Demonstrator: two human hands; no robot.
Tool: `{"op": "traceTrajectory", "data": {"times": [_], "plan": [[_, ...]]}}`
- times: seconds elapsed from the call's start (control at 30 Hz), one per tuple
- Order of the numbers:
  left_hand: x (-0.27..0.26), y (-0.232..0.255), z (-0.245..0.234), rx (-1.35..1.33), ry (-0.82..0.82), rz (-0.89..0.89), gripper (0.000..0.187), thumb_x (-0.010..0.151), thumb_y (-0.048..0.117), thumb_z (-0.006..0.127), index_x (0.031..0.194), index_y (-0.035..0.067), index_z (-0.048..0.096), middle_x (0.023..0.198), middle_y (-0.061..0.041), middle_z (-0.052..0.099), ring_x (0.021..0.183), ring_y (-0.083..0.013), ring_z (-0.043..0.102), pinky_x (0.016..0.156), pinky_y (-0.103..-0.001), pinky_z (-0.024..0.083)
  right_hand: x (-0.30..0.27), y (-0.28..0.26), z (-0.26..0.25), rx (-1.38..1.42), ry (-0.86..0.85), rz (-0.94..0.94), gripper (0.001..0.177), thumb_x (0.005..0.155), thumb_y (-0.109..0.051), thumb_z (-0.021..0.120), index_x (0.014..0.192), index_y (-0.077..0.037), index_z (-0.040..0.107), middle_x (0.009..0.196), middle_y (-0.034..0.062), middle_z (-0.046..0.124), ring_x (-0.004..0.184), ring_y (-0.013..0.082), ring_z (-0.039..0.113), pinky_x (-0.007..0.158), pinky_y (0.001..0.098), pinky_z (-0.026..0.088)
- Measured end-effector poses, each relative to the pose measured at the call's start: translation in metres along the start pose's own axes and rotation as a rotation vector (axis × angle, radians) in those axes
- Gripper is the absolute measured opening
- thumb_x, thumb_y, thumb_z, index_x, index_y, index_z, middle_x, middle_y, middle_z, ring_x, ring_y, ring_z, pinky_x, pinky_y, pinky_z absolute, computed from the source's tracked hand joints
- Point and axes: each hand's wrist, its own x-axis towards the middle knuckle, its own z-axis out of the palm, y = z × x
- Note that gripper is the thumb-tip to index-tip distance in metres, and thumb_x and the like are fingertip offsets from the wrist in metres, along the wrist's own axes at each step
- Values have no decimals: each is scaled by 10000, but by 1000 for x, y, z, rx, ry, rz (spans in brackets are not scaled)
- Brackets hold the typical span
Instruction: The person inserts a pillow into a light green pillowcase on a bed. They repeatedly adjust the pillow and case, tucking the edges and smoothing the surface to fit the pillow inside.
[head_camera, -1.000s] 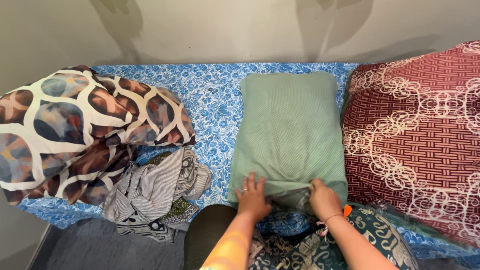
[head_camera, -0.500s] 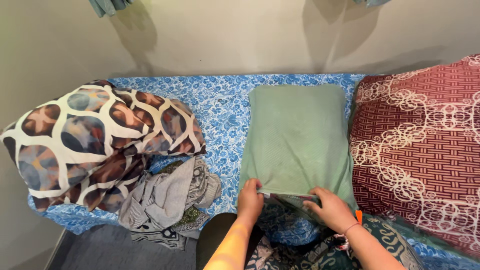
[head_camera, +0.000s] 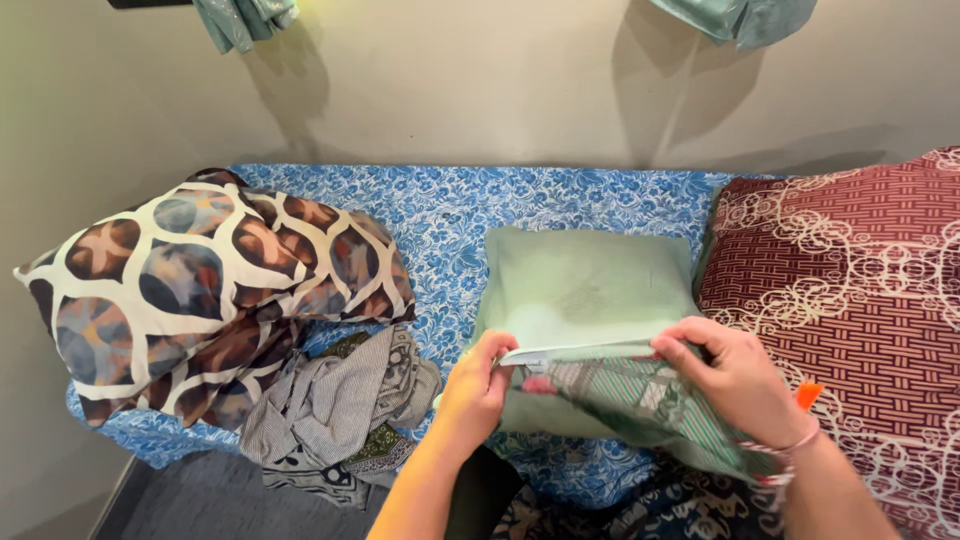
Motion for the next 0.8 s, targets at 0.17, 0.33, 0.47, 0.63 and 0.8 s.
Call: {"op": "traceTrajectory", "data": {"times": [0.17,0.33,0.47,0.63,0.8], "plan": [[-29,3,-12,168,-465,-197,146,947,184,689,1025,64,660,783,-159,673,738,-351,661,680,-417,515,-16,14,3,-97,-545,199,220,891,-294,729,950,-89,786,725,58,733,698,157,631,680,322,534],[-58,-12,-12,151,-661,-354,334,848,282,812,1058,80,649,845,-82,719,826,-299,721,747,-393,546,-61,70,44,28,-905,192,284,830,-208,803,1063,-90,692,917,18,771,855,121,679,798,284,553],[-73,-6,-21,326,-467,-71,512,692,152,863,1143,103,625,938,-104,677,918,-330,645,782,-429,504,-85,81,57,-209,-844,162,495,772,-210,863,1203,-163,625,1024,40,684,965,171,656,872,306,536],[-109,18,-25,361,-216,263,397,772,134,838,1101,127,617,1015,-96,639,1006,-342,624,846,-432,493,-118,49,58,-184,-518,-217,716,659,-153,868,1329,-136,617,1217,103,618,1133,319,578,914,381,475],[-143,24,-5,211,-416,11,251,892,212,798,1098,132,678,1104,-57,661,1073,-279,646,919,-395,519,-137,38,59,-221,-486,-194,315,777,-349,808,1044,-188,758,1009,18,709,1006,223,628,900,344,511]]}}
